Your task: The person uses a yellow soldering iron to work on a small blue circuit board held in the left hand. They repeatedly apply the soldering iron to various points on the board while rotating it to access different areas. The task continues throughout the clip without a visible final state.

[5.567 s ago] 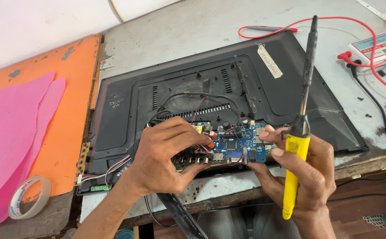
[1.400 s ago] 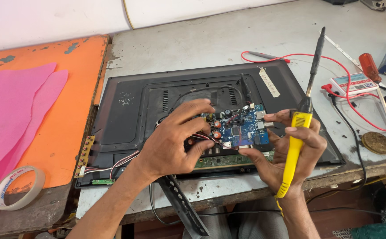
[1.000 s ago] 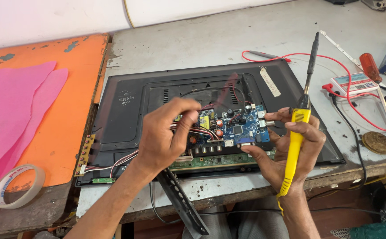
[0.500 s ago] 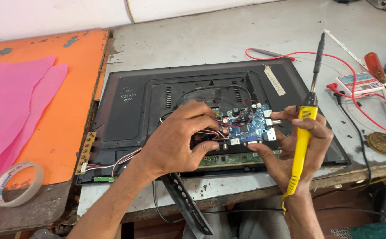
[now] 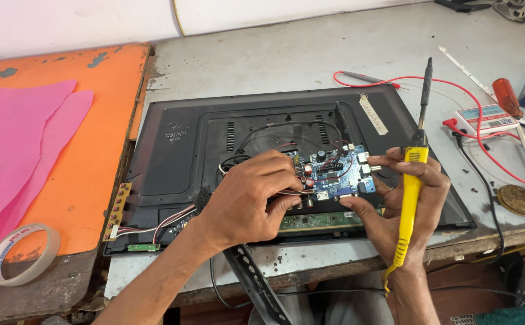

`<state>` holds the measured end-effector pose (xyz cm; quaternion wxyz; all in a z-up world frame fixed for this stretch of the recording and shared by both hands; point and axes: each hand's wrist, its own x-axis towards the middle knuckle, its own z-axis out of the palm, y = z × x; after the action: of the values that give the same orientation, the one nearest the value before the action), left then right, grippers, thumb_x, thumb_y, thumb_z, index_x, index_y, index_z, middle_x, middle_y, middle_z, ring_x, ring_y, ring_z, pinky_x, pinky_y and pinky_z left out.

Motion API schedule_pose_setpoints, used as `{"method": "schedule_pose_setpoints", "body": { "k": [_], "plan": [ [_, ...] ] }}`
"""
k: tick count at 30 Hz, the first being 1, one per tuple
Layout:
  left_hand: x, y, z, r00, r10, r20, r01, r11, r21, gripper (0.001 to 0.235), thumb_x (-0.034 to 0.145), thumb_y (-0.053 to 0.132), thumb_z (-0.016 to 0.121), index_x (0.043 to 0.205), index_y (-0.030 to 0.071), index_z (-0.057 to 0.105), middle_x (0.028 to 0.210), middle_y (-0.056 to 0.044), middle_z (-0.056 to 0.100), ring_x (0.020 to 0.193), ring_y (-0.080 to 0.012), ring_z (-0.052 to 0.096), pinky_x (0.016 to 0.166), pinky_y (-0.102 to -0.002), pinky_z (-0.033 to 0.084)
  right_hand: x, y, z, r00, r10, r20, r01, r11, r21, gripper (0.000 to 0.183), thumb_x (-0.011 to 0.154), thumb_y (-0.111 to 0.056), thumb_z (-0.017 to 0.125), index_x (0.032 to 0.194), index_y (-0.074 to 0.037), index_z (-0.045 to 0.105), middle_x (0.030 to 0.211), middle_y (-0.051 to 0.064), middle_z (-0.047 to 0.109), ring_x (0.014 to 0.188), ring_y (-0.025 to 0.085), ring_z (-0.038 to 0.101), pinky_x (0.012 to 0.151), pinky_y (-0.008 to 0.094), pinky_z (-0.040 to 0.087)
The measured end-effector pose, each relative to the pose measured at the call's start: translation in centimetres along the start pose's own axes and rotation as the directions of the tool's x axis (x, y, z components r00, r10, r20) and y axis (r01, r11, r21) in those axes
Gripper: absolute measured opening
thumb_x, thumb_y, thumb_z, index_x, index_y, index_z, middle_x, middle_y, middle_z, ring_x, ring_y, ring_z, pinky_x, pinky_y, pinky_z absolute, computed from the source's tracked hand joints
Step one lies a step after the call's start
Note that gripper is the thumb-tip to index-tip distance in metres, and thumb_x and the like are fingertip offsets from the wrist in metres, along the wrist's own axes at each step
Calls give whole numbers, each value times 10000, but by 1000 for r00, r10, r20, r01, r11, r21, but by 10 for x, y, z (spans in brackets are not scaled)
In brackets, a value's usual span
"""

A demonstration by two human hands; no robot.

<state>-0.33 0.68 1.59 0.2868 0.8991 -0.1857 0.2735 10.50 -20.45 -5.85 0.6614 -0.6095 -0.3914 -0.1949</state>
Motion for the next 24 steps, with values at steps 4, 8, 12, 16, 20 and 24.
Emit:
{"method": "schedule_pose_setpoints", "body": {
  "k": [4,8,12,16,20,24],
  "plan": [
    [-2,2,3,998,-32,-45,34,999,36,205,796,134,829,890,28,682,935,-81,668,918,-246,669,729,-364,548,-1,1,0,1000,2,-7,-2,999,45,773,802,-10,880,1353,-112,348,1391,121,459,1277,233,629,1004,378,592],
    [-1,1,5,997,-49,-62,52,997,62,157,845,137,803,902,43,692,925,-58,670,900,-224,667,727,-356,552,-2,-1,2,1000,5,-17,-5,1000,-4,778,796,-42,897,1342,-112,347,1389,124,483,1265,226,641,983,366,600],
    [-1,-1,9,998,-20,-65,25,997,75,95,866,103,758,931,55,709,920,-38,667,909,-208,665,756,-342,568,0,-3,2,997,-77,23,80,974,-212,882,653,-147,925,1336,-102,369,1398,132,518,1218,224,631,970,368,593],
    [-1,-2,14,998,-29,-61,37,991,129,88,889,96,740,932,37,692,931,-43,663,911,-208,668,748,-339,568,7,-3,6,976,-199,92,218,927,-305,823,619,-188,969,1242,-109,437,1291,134,529,1205,261,626,1015,386,574],
    [1,-4,14,997,-59,-54,67,984,165,109,911,123,724,956,35,679,928,-45,661,878,-207,670,733,-337,571,10,-10,11,964,-215,159,260,894,-365,761,653,-206,958,1220,-97,463,1300,190,570,1178,315,618,978,403,551],
    [3,-2,12,993,-111,-30,114,980,162,95,922,137,706,965,54,688,927,-33,675,859,-207,679,714,-344,565,10,-18,12,951,-264,163,310,801,-511,671,709,-149,935,1210,-100,492,1271,196,620,1159,371,595,958,477,522]
  ]
}}
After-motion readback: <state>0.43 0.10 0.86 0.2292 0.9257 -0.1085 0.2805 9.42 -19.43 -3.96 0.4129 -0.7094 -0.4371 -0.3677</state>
